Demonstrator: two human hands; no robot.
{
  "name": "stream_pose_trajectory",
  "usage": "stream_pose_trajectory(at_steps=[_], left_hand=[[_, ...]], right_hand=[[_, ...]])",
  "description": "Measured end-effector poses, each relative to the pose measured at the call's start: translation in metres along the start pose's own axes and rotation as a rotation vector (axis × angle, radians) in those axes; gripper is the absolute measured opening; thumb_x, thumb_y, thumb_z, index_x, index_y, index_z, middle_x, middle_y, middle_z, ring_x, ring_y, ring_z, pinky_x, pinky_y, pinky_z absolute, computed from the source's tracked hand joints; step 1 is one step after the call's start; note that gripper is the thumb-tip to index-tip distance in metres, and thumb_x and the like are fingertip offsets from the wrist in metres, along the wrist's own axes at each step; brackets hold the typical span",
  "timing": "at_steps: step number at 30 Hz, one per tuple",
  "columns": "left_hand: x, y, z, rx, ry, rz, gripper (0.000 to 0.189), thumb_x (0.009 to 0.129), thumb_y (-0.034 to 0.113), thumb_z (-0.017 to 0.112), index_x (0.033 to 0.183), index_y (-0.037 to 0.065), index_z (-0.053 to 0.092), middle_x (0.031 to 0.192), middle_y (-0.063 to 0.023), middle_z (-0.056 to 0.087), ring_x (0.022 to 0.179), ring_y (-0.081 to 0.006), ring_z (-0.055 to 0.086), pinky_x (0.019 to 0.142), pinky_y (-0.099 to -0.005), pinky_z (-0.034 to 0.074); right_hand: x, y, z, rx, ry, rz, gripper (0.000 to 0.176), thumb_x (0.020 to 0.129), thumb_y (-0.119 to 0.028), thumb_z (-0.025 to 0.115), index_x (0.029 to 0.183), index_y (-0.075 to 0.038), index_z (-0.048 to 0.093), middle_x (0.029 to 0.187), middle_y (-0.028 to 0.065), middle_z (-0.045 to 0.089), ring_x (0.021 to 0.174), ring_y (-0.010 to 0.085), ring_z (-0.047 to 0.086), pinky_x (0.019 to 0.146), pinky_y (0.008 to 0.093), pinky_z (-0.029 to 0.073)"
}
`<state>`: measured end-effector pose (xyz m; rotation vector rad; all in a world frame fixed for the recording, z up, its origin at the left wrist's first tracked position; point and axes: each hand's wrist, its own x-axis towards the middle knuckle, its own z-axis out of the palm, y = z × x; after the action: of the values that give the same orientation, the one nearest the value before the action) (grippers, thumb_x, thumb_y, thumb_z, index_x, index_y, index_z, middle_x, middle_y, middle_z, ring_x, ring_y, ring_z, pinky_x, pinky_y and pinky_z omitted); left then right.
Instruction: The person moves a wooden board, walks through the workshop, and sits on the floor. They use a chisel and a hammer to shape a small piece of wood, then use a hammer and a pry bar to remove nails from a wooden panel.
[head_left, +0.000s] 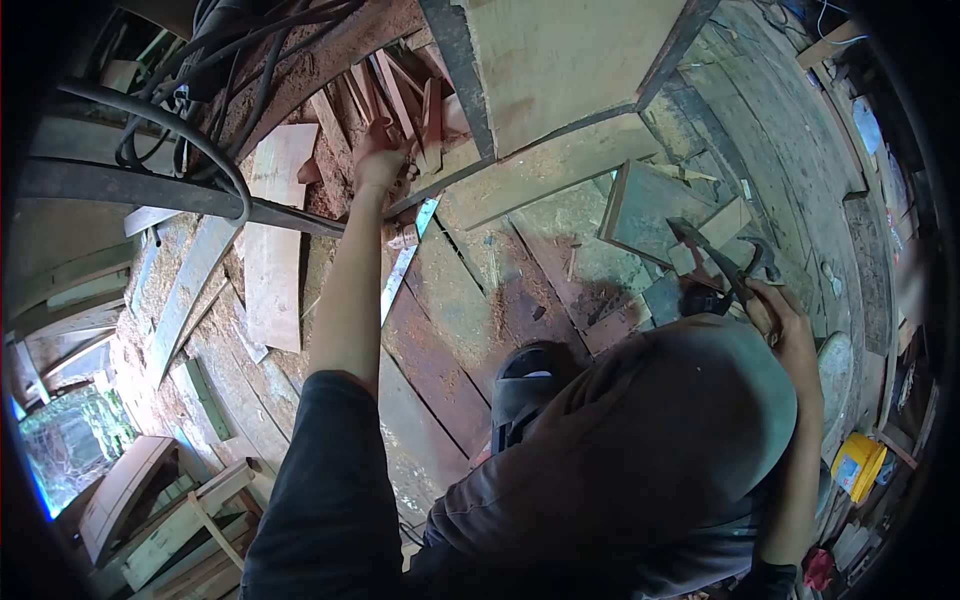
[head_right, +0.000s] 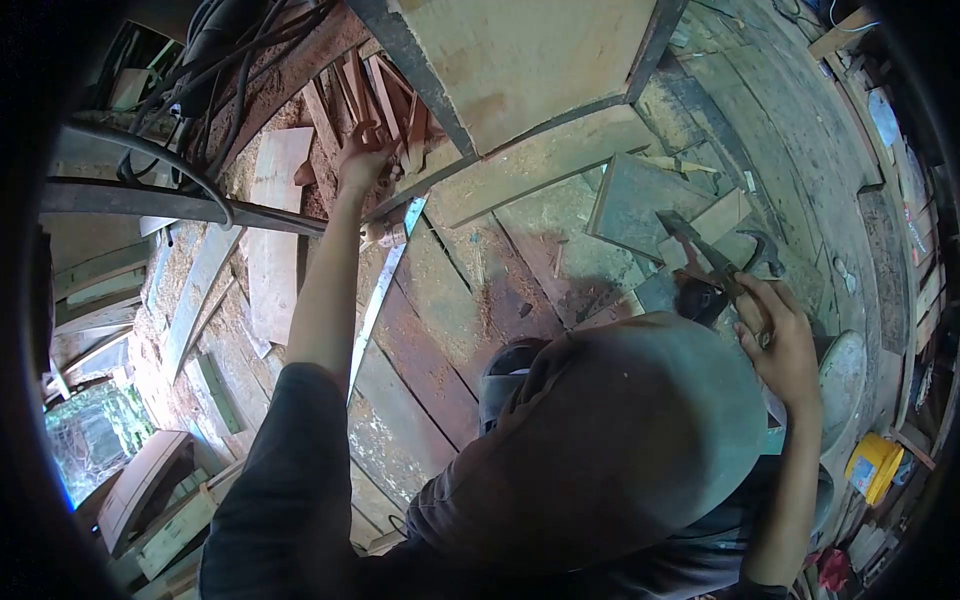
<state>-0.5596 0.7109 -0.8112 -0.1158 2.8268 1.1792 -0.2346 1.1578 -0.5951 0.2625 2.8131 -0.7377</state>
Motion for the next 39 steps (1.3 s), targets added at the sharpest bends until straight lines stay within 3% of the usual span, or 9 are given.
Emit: stream_pose_trajectory(at_steps=[4,6,9,13,20,28,29,30,39], left_hand=[[-0.002,0.003,0.000,0.211,-0.009,0.041,0.057,0.070,0.036,0.077,0.115,0.010,0.053,0.088,-0.0141,0.067,0.086,-0.0329,0.064,0.075,-0.0401,0.052],[0.014,-0.023,0.014,0.118,0.016,0.073,0.057,0.069,0.026,0.080,0.115,0.010,0.051,0.089,-0.0153,0.067,0.085,-0.0279,0.065,0.072,-0.0369,0.053],[0.000,-0.007,0.008,-0.423,0.001,-0.088,0.054,0.070,-0.002,0.077,0.115,0.006,0.048,0.080,-0.0108,0.066,0.070,-0.0169,0.063,0.059,-0.0265,0.052],[-0.047,0.023,-0.010,-0.765,-0.012,-0.263,0.049,0.075,0.000,0.074,0.115,0.004,0.046,0.076,-0.0114,0.064,0.053,-0.0137,0.057,0.044,-0.0262,0.045],[-0.183,0.065,0.004,-0.977,-0.017,-0.237,0.059,0.081,0.002,0.068,0.132,0.002,0.038,0.087,-0.0092,0.063,0.075,-0.0152,0.062,0.065,-0.0248,0.051],[-0.292,0.056,0.027,-0.740,-0.114,-0.093,0.079,0.080,-0.008,0.064,0.145,0.010,0.023,0.083,-0.0077,0.062,0.076,-0.0124,0.060,0.071,-0.0237,0.050],[-0.301,0.035,0.028,-0.608,-0.108,-0.002,0.080,0.079,-0.009,0.065,0.145,0.010,0.024,0.082,-0.0075,0.061,0.074,-0.0120,0.059,0.070,-0.0227,0.048],[-0.307,0.017,0.027,-0.484,-0.106,0.105,0.081,0.078,-0.011,0.065,0.145,0.011,0.025,0.081,-0.0072,0.061,0.072,-0.0115,0.057,0.068,-0.0217,0.047],[-0.301,0.026,-0.001,-0.328,-0.242,0.180,0.070,0.079,-0.004,0.066,0.140,0.007,0.035,0.077,-0.0073,0.064,0.066,-0.0100,0.057,0.059,-0.0236,0.045]], right_hand=[[0.001,-0.001,-0.001,-0.014,0.004,-0.002,0.057,0.069,0.003,0.068,0.123,-0.009,0.054,0.108,0.0172,0.057,0.101,0.0371,0.056,0.088,0.0413,0.045],[-0.001,0.000,-0.002,-0.018,-0.003,-0.003,0.057,0.069,0.003,0.068,0.123,-0.010,0.054,0.107,0.0168,0.056,0.101,0.0370,0.056,0.087,0.0411,0.045],[-0.003,0.002,-0.002,0.007,0.012,-0.012,0.057,0.069,0.004,0.068,0.123,-0.010,0.055,0.107,0.0165,0.056,0.101,0.0369,0.056,0.087,0.0410,0.045],[-0.006,-0.004,-0.006,0.005,0.009,-0.015,0.053,0.070,0.002,0.068,0.120,-0.008,0.056,0.107,0.0159,0.057,0.102,0.0369,0.056,0.087,0.0415,0.045],[-0.010,-0.008,-0.065,-0.045,0.275,-0.139,0.027,0.075,0.001,0.064,0.101,0.001,0.059,0.103,0.0136,0.060,0.100,0.0267,0.058,0.090,0.0343,0.042],[-0.028,0.030,-0.144,-0.503,0.460,-0.410,0.035,0.079,-0.007,0.069,0.111,-0.001,0.057,0.108,0.0129,0.062,0.108,0.0272,0.057,0.099,0.0386,0.039],[-0.018,-0.001,-0.148,-0.365,0.288,-0.303,0.037,0.078,-0.008,0.070,0.112,-0.001,0.057,0.109,0.0125,0.062,0.109,0.0267,0.057,0.099,0.0379,0.039],[-0.019,0.006,-0.141,-0.402,0.422,-0.349,0.034,0.076,-0.007,0.070,0.107,0.000,0.058,0.106,0.0128,0.062,0.106,0.0269,0.057,0.097,0.0371,0.040],[-0.004,0.025,-0.130,-0.184,0.289,-0.342,0.031,0.075,-0.005,0.068,0.104,-0.003,0.059,0.102,0.0101,0.060,0.098,0.0263,0.059,0.086,0.0336,0.047]])
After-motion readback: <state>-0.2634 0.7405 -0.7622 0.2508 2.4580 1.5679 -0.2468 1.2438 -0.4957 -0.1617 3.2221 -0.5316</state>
